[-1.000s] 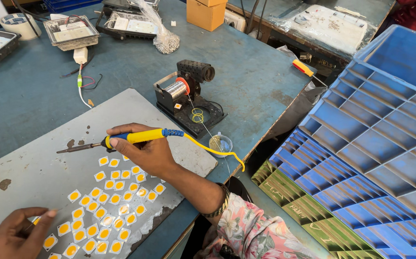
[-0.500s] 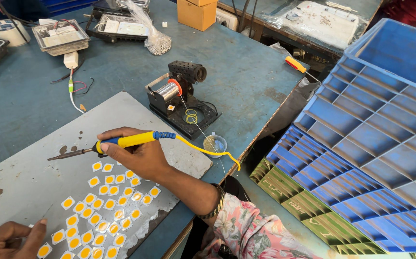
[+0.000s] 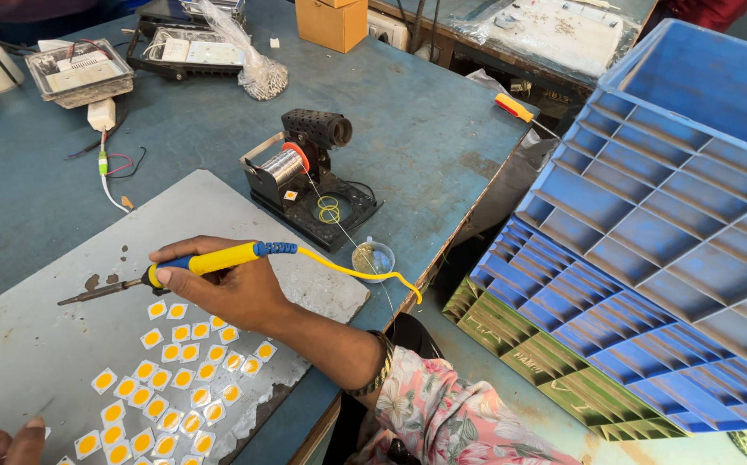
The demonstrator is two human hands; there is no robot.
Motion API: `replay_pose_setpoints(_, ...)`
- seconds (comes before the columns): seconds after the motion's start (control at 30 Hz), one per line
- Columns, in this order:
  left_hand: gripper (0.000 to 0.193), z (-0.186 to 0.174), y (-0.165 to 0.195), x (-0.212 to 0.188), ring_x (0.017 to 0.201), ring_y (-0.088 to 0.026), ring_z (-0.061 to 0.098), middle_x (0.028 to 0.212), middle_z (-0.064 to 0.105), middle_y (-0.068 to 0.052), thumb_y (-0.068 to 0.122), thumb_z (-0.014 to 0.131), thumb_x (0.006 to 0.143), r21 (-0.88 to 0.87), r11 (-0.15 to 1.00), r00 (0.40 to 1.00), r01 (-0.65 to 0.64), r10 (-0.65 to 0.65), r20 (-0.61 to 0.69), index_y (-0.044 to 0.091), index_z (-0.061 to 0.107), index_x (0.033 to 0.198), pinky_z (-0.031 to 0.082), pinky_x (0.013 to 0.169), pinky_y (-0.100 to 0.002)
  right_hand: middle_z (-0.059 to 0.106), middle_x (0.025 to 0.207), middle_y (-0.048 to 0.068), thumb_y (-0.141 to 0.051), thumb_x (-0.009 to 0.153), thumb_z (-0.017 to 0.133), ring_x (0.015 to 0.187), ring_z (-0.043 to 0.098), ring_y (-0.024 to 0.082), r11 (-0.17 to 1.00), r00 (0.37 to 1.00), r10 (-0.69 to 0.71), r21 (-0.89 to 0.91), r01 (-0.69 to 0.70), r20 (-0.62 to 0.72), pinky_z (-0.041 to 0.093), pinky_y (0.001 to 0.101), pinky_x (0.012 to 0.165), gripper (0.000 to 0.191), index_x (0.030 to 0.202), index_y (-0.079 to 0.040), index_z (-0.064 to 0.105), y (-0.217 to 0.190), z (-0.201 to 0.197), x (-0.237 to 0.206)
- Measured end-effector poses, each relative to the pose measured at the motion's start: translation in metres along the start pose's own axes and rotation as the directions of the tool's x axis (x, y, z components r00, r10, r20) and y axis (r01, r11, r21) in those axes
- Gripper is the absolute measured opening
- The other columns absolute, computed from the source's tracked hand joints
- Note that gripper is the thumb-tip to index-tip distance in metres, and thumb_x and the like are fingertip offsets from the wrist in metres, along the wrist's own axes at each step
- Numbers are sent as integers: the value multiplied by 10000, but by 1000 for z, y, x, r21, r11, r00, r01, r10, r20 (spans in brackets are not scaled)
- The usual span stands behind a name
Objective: The person solders thin wires onto small yellow LED chip components at a workbench. They hold each LED in place with one hand while touching a soldering iron to its contact with the other, drawing solder from a spool feeder, and set each finished LED aside on the board as they work through the batch.
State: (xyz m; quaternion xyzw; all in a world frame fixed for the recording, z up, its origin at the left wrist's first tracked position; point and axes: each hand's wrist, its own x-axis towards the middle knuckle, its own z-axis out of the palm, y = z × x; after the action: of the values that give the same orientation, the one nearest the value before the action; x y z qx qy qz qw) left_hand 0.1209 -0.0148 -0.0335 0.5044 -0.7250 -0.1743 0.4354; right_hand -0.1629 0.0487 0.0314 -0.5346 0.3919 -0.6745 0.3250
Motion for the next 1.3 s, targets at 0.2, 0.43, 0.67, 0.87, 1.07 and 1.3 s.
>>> replay_pose_setpoints(0.2,317,2,0,-1,522,-71,480,631,567,-92,145,759,1038,-9,1000,1000,10,-10,-5,-12,578,831,386,566,-251,732,983,29,-188,1015,737,851,580,9,1000,1000,5,-16,-5,3,469,173,732,263,1200,-3,711,-1,0,-1)
replay_pose_setpoints(0.43,267,-1,0,-3,577,-73,531,694,619,-96,156,727,1072,-22,1000,1000,14,-14,-3,-14,611,903,433,624,-248,730,999,27,-192,1017,736,831,583,-3,1000,1000,-7,-18,7,3,472,169,741,263,1197,-1,712,-1,-1,0)
replay_pose_setpoints(0.67,230,-1,-5,-4,597,-99,554,724,653,-121,184,684,1099,16,1000,1000,20,-20,-2,-25,658,1006,456,648,-266,719,952,18,-188,1010,739,838,556,5,1000,1000,3,-2,-3,-4,452,167,706,267,1198,0,710,1,0,0)
replay_pose_setpoints(0.87,234,0,-6,-3,878,-92,662,975,719,-139,154,570,1141,-115,990,997,-82,83,4,-61,648,1087,529,916,-230,670,861,-15,-200,1012,739,782,497,-1,1000,1000,-1,-24,0,-7,399,167,656,278,1202,1,713,0,-1,0)
replay_pose_setpoints(1.07,245,-2,-2,-2,779,-97,633,922,712,-146,135,573,1197,-5,998,998,-62,63,10,-75,664,1111,507,809,-235,660,842,-28,-211,1005,738,762,487,-5,1000,1000,20,-9,-20,-3,392,167,637,314,1250,-16,712,-2,-2,1)
replay_pose_setpoints(1.3,243,-6,0,-4,598,-94,542,756,677,-134,142,567,1187,-5,999,999,-35,36,33,-68,674,1129,446,637,-244,640,846,-36,-208,1000,742,745,473,-4,999,999,48,13,-48,-4,379,166,623,313,1247,-17,715,-2,-2,1)
